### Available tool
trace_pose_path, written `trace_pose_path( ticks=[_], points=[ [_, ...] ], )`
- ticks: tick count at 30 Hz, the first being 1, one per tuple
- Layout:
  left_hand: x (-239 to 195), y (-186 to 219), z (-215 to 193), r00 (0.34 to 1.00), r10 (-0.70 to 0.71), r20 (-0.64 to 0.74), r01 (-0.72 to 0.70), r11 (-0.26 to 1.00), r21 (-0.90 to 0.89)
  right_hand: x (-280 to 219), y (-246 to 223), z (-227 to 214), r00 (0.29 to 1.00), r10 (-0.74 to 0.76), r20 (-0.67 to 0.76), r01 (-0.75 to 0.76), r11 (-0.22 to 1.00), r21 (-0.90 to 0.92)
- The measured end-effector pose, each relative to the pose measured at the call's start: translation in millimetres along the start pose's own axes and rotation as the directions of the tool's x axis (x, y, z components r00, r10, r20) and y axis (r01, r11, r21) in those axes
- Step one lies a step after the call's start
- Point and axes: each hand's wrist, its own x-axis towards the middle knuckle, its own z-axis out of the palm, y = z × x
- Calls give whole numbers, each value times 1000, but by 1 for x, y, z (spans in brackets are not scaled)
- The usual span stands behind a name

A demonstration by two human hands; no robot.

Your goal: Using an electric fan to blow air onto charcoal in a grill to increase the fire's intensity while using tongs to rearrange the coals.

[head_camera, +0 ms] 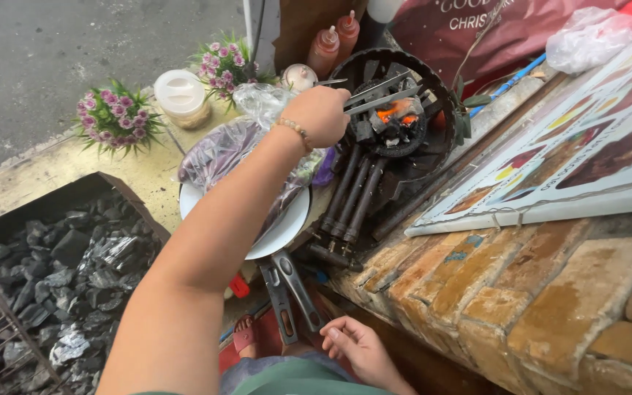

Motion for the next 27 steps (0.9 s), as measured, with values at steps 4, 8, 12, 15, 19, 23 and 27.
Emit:
trace_pose_path(
  ticks=[4, 8, 12, 15, 19, 23, 27],
  points=[
    [-77, -24, -42, 995, -28, -94, 25, 999, -42, 2, -9, 6, 999, -22, 39, 25, 997, -76],
    [-200, -46, -86, 978, -115, -172, 87, 983, -164, 10, -23, 21, 994, -74, 86, 90, 977, -191],
    [-330, -82, -86, 913, -264, -312, 205, 956, -211, 37, -31, 40, 953, -222, 208, 274, 923, -271],
    [-430, -85, -74, 825, -447, -347, 375, 891, -257, 45, -55, 75, 936, -236, 260, 305, 914, -268],
    [-531, -86, -39, 703, -618, -352, 548, 786, -286, 36, -66, 125, 924, -175, 340, 302, 880, -367],
    [-579, -96, -5, 617, -766, -182, 737, 643, -207, 40, -41, 153, 846, -173, 503, 361, 882, -303],
    [-591, -109, 30, 629, -766, -136, 766, 640, -62, 24, -28, 168, 829, -115, 547, 344, 876, -337]
  ],
)
